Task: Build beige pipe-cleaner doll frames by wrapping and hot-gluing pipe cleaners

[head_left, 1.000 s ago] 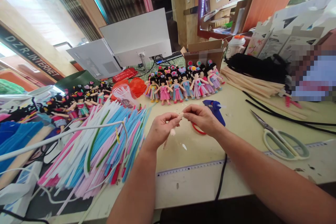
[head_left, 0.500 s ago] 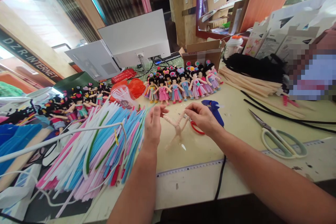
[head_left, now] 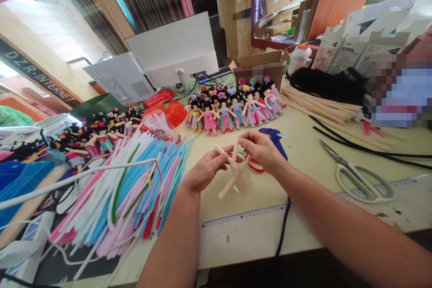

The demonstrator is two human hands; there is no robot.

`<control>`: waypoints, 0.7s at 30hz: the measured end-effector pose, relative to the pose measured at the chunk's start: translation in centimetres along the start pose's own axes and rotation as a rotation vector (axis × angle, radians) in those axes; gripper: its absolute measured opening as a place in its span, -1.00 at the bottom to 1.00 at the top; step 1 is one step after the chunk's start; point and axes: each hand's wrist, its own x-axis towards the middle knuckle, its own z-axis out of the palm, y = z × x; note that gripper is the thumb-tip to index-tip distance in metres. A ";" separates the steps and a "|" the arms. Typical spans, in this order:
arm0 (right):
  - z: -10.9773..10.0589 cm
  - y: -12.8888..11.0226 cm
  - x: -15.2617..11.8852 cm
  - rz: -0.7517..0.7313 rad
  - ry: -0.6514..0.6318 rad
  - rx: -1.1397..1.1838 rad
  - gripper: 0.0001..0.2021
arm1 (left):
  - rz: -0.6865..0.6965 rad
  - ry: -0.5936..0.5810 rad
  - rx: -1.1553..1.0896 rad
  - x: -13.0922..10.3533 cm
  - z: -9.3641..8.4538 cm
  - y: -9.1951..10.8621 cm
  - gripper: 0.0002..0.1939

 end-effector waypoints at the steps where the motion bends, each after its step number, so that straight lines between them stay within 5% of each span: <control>1: 0.0 -0.1 0.0 -0.012 -0.024 0.007 -0.76 | -0.005 -0.024 -0.024 0.0 -0.1 -0.1 -0.48; 10: 0.2 -0.9 -0.6 -0.076 -0.163 -0.006 -0.80 | -0.040 0.027 -0.191 0.6 0.3 -0.5 -0.56; 21: 0.3 -1.4 -0.7 -0.084 -0.185 -0.011 -0.82 | -0.071 0.044 -0.265 0.6 0.8 -0.2 -0.54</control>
